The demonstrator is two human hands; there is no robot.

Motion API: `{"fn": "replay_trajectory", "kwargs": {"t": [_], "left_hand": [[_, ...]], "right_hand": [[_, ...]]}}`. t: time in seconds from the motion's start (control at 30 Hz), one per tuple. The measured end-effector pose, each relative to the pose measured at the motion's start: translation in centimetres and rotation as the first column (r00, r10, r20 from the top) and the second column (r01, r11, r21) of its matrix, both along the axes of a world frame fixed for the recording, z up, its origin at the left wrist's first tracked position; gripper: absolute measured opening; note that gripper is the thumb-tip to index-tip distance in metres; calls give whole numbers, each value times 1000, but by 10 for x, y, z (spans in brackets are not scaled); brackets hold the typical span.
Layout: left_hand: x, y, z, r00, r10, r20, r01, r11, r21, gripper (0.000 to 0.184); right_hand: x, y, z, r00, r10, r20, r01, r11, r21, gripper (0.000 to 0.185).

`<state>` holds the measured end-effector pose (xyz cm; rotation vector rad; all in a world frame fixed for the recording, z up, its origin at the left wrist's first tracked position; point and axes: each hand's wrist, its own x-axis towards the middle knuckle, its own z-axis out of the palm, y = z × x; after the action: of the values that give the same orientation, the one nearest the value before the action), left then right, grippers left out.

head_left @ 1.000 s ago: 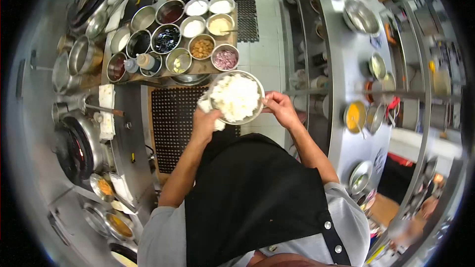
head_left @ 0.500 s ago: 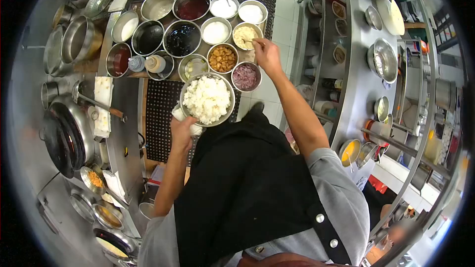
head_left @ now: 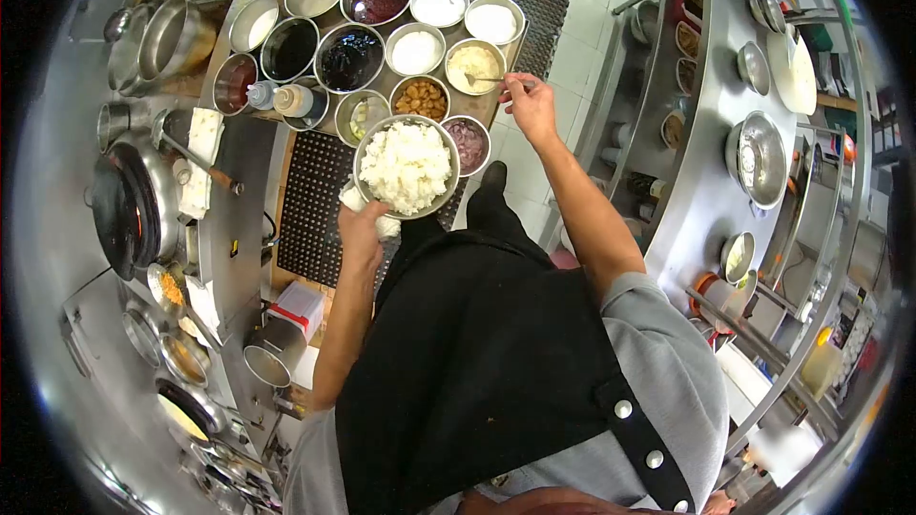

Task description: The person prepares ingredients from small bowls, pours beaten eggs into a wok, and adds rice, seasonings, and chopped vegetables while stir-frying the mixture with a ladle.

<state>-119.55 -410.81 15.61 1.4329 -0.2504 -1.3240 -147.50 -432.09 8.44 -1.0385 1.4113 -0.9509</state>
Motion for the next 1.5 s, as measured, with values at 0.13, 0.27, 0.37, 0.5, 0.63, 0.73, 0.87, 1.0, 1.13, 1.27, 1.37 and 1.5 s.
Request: {"fn": "replay_trajectory", "kwargs": {"t": [0.13,0.27,0.37,0.5,0.63,0.73,0.87,1.0,1.13,1.27,1.37,1.5], "left_hand": [[-19,-1,2,999,31,6,-31,1000,-6,57],[-33,-7,-3,997,59,43,-59,998,-2,54],[-39,-13,-8,998,59,-18,-59,998,-5,52],[-45,-20,-17,993,113,-28,-115,990,-77,52],[-51,-22,-14,987,151,-46,-153,987,-43,50],[-51,-24,-18,979,202,-37,-204,978,-43,50],[-42,-31,-24,990,130,-57,-133,990,-54,52],[-42,-60,-29,991,125,-54,-128,990,-55,51],[-34,-89,-47,992,103,-66,-108,991,-81,53],[-26,-101,-29,991,100,-84,-108,989,-104,55],[-11,-93,-31,993,103,-58,-107,992,-68,60],[-2,-87,-12,986,139,-91,-146,986,-78,62]], "right_hand": [[-12,-7,-2,985,-80,156,64,993,101,26],[-33,-12,3,963,-114,244,73,983,169,26],[-40,-16,12,955,-140,260,85,974,212,25],[-36,-19,7,980,-20,198,-10,989,149,26],[-29,-22,-2,990,90,112,-104,986,128,27],[-37,-25,1,990,61,126,-83,981,176,26],[-51,-29,25,977,-32,212,-19,972,234,24],[-43,-30,90,946,78,316,-137,976,170,25],[0,-70,78,986,166,18,-165,985,-55,27],[51,-119,52,992,110,-59,-119,978,-170,25],[71,-137,39,987,104,-122,-123,979,-163,25],[81,-146,24,981,110,-159,-139,973,-186,24]]}}
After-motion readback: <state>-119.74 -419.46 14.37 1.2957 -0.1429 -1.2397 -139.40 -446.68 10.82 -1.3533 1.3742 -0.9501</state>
